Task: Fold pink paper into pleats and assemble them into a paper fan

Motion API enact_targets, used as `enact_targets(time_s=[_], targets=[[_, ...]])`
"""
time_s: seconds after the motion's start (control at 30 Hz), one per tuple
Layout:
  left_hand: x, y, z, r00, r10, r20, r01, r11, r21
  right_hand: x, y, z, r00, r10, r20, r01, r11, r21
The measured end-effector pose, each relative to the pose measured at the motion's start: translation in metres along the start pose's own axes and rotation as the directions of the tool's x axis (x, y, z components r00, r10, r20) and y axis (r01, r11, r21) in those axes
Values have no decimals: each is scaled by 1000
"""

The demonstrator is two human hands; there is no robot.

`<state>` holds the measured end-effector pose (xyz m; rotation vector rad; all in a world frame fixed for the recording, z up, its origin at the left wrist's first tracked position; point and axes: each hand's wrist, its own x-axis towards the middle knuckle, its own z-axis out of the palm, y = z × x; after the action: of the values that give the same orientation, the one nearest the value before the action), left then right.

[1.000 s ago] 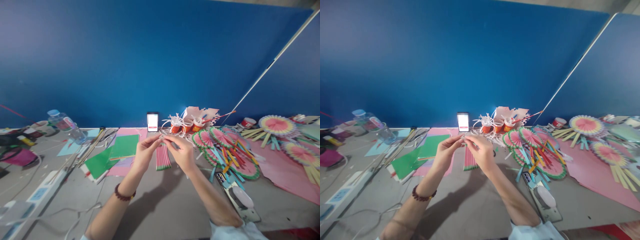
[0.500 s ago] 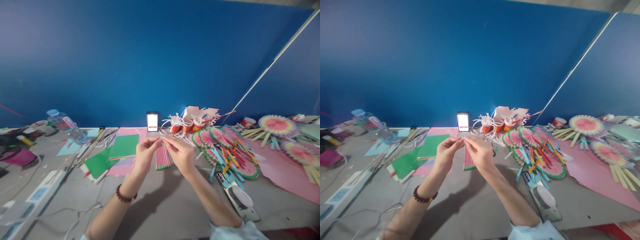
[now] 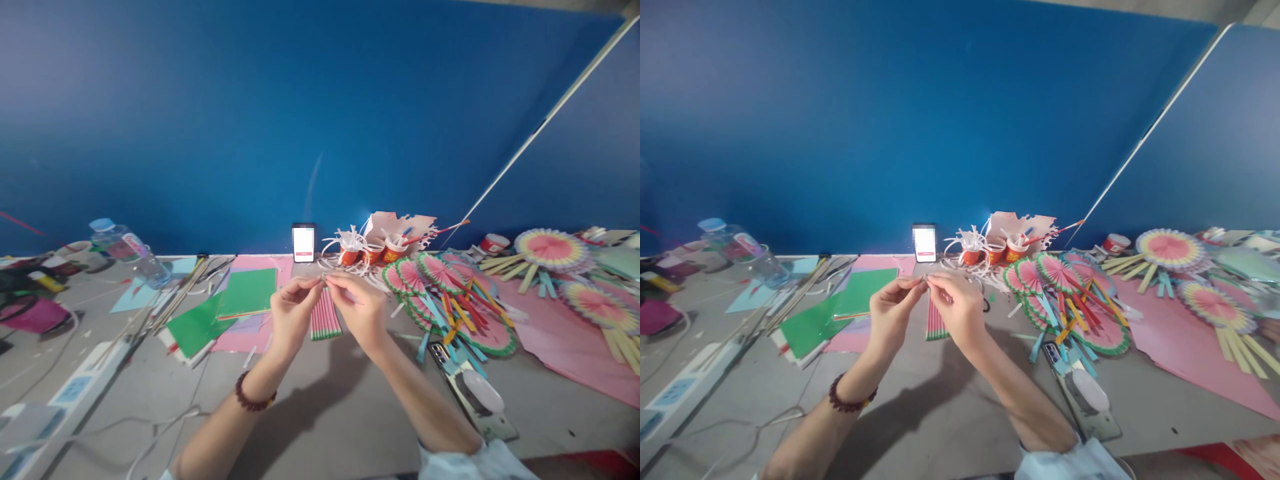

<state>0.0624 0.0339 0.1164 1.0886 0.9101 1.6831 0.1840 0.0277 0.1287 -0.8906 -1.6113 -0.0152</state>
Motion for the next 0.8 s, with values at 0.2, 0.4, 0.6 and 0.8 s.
enact_targets(time_s=[0.2,0.4,0.6,0.8], targets=[[-4,2,2,999,25,-27,-24,999,37,-6,0,4,997,-82,-10,80,990,-116],[-5,2,4,999,36,-24,-35,999,15,-13,3,7,977,-212,-15,200,941,-273],[-5,2,6,1000,-11,-20,10,999,-34,-12,4,7,974,-224,-19,209,931,-300],[-2,0,6,996,-80,-34,78,995,-62,-3,-2,0,998,10,-59,-17,992,-123]])
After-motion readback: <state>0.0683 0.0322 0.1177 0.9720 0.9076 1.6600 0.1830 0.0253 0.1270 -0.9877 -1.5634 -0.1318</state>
